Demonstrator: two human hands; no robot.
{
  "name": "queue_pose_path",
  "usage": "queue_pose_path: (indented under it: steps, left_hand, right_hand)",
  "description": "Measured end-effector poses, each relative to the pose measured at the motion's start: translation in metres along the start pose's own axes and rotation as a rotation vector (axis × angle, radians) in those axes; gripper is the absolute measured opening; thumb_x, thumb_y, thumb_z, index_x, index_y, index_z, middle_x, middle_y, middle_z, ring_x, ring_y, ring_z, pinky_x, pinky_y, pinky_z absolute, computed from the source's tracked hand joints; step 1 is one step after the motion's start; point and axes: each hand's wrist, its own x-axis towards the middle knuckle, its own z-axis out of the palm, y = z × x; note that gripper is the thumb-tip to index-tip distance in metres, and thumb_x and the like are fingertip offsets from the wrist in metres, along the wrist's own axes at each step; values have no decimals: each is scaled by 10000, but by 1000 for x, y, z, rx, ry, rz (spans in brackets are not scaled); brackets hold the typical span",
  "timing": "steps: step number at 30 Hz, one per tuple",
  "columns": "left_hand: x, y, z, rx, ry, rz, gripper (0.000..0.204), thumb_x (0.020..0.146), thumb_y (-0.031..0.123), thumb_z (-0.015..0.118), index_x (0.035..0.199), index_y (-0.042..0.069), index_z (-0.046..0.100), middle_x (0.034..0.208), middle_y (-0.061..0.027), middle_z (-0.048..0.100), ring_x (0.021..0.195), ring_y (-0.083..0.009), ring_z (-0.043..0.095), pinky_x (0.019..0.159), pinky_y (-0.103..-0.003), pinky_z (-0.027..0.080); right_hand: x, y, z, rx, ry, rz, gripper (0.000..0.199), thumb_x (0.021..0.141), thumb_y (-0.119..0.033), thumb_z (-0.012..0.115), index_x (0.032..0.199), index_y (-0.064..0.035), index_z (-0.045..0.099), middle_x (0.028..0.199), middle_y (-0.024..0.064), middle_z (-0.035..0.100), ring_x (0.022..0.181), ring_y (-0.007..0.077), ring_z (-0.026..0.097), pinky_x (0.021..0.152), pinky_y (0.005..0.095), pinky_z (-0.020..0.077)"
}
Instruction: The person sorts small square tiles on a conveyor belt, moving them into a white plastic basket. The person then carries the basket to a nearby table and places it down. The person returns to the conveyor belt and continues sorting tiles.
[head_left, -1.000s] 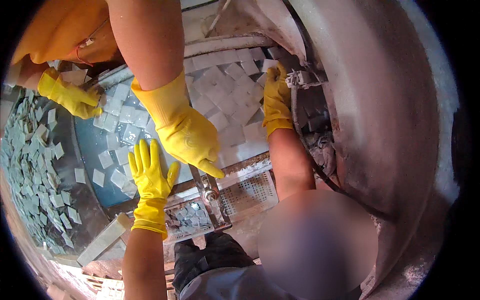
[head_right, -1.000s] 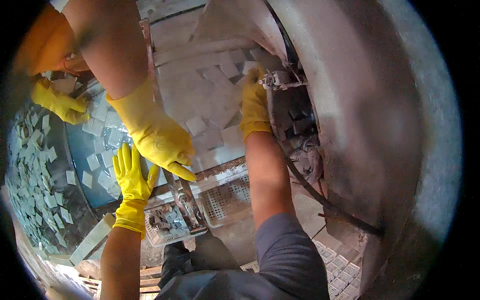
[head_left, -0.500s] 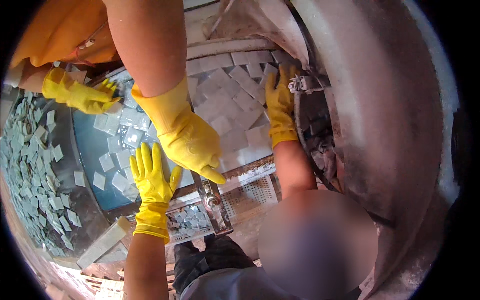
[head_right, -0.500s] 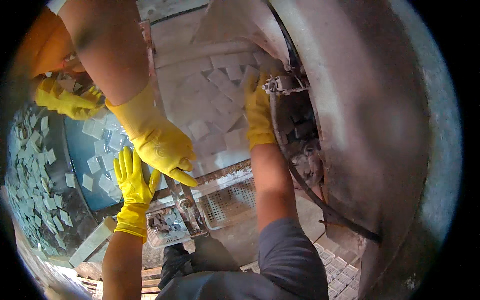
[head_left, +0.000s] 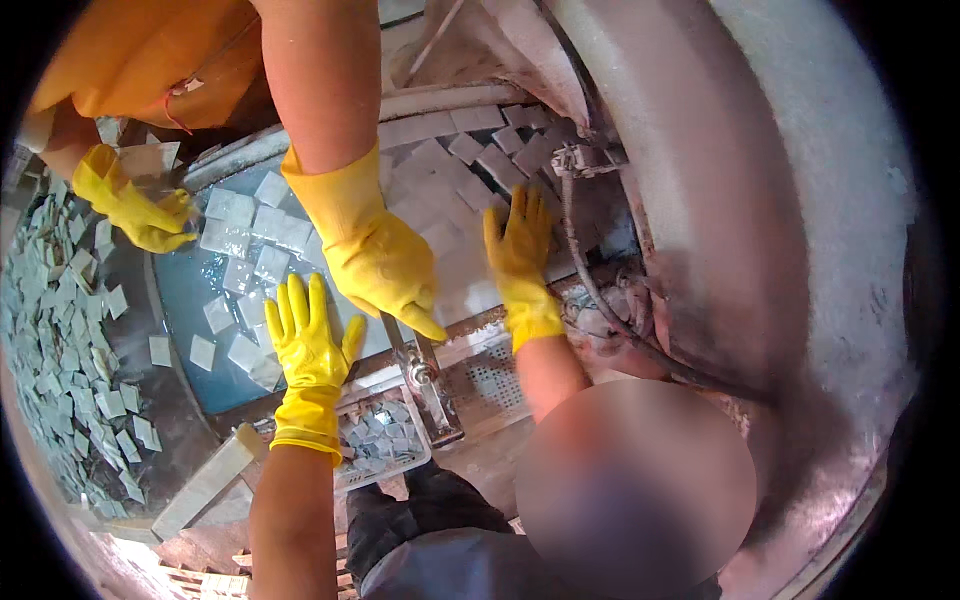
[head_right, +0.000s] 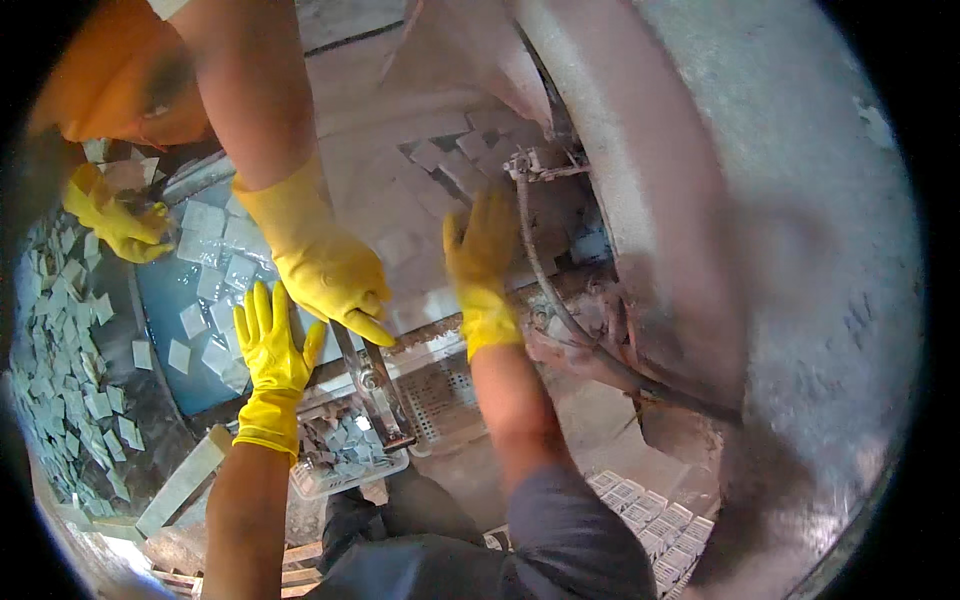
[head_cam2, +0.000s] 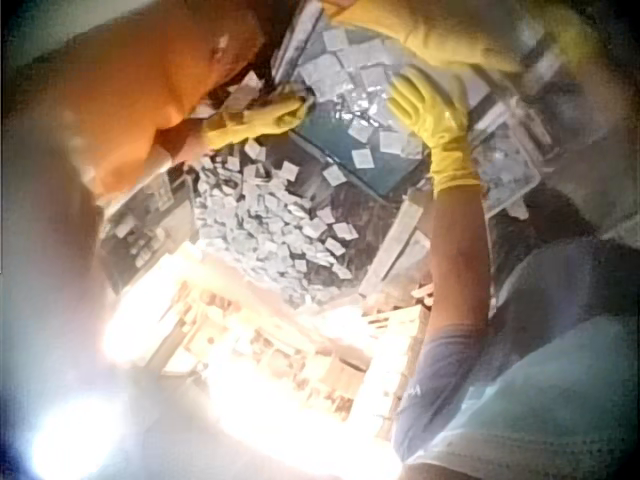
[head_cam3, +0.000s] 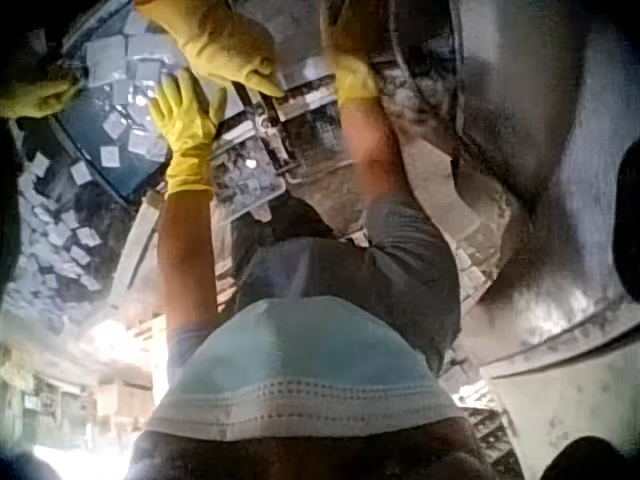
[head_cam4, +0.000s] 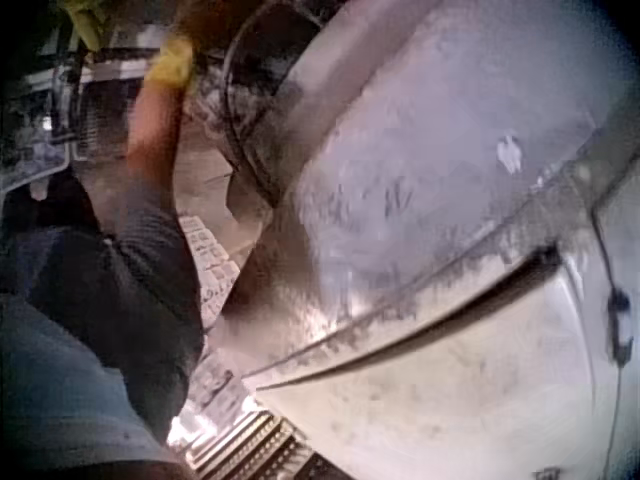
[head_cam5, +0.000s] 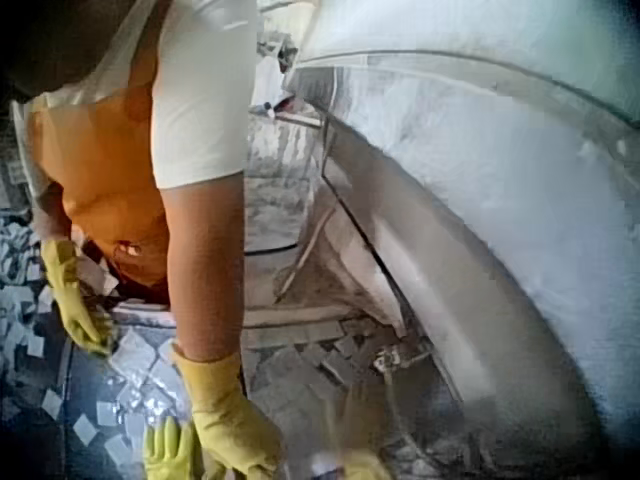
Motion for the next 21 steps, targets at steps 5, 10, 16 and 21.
queue_pose_path:
  steps: [5,10,16,21]
  left_hand:
    - [-4,-3,6,36,-1,-23,869,923,538,711,1587,33,467,1617,-322,428,1525,-490,369,1294,-610,180]
    - [-6,-5,8,14,15,11,890,924,569,700,1599,44,453,1633,-302,416,1528,-486,358,1289,-611,184]
    - [-4,-5,12,79,41,5,892,936,566,682,1622,59,422,1652,-281,396,1524,-523,340,1275,-647,177]
    - [-2,18,40,91,22,-42,898,942,615,648,1599,35,448,1672,-319,346,1575,-533,250,1201,-807,83]
  right_hand:
    - [-117,-45,-120,737,-183,250,621,1065,-263,680,1590,-14,459,1631,211,469,1492,343,481,1221,455,419]
    - [-144,-113,-222,1268,-934,455,618,1029,-285,727,1558,-67,495,1360,167,701,1229,319,684,1019,444,544]
    - [-153,-153,-194,571,-833,530,621,910,-399,773,1360,-24,565,1212,253,731,1113,458,716,959,538,559]
    - [-151,-170,-192,354,-737,514,616,878,-413,786,1323,-41,579,1203,267,730,1049,471,734,908,566,574]
